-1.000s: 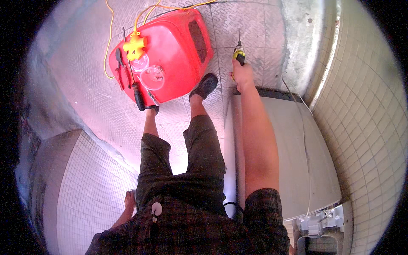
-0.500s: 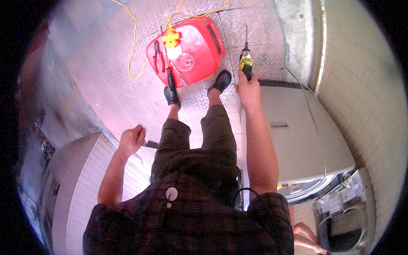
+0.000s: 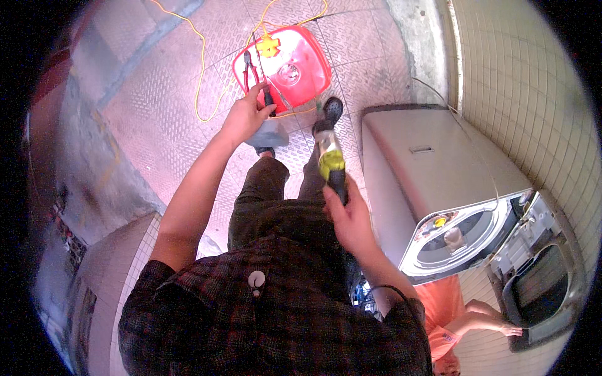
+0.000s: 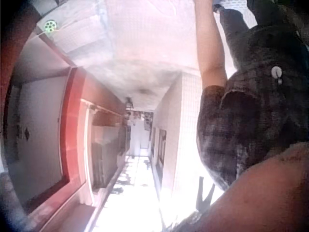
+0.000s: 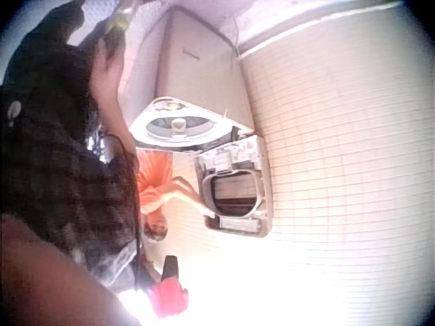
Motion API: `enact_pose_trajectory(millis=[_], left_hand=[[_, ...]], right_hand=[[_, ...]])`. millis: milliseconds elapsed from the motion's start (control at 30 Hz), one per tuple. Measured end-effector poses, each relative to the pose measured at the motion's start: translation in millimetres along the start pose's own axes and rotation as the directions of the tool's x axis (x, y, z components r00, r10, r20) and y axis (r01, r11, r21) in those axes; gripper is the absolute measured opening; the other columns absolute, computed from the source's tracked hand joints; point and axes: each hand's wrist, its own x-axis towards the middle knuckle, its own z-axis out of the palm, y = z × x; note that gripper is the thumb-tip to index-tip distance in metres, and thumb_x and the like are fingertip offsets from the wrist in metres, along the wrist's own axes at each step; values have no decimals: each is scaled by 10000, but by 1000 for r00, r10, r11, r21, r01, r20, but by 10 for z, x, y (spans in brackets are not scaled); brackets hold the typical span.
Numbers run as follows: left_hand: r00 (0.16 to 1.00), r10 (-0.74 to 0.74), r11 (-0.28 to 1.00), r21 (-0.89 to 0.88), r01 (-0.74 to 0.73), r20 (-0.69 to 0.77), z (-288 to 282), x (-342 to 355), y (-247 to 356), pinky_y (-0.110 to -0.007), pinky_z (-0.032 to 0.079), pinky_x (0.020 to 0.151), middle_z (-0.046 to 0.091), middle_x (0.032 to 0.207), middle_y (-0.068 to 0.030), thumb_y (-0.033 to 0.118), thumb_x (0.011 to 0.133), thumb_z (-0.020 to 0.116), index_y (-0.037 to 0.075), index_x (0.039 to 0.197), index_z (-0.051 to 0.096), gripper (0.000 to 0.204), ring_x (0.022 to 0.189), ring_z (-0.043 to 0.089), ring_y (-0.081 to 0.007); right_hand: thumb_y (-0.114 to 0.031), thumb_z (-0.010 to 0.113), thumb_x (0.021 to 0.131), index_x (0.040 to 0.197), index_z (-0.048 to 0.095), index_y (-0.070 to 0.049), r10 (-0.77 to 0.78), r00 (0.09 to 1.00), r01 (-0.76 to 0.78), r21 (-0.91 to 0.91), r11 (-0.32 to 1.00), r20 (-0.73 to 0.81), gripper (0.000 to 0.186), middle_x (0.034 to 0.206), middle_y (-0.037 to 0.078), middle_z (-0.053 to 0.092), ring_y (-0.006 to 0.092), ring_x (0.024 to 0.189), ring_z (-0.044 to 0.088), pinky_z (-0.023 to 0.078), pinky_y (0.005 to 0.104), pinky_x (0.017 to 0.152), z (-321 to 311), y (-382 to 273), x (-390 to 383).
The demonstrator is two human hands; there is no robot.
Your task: The person removes the control panel of a top-loading washing machine using a screwdriver, then uses a power drill to remove screws from the top lid. A second person assists by holding the lid. The person continues to remove screws and detach the lid.
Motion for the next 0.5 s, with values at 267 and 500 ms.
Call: enact_pose_trajectory(millis=[267, 500], left_hand=[[997, 58, 989, 138, -51, -49, 392, 303, -26, -491, 572, 778, 739, 901, -231, 287, 956, 688, 56, 1456, 504, 580, 881, 725, -415], [992, 127, 950, 288, -118, -12, 543, 457, 55, -504, 575, 779, 740, 910, -226, 260, 965, 660, 55, 1241, 651, 344, 877, 728, -397]], right_hand=[[-266, 649, 1016, 1502, 412, 33, 34, 990, 9, -305, 952, 136, 617, 1147, 215, 638, 269, 1042, 631, 489, 361, 919, -247, 350, -280], [-309, 652, 1007, 1507, 395, 59, 33, 986, 27, -341, 940, 166, 671, 1261, 285, 611, 358, 1175, 612, 471, 402, 1011, -429, 381, -150]])
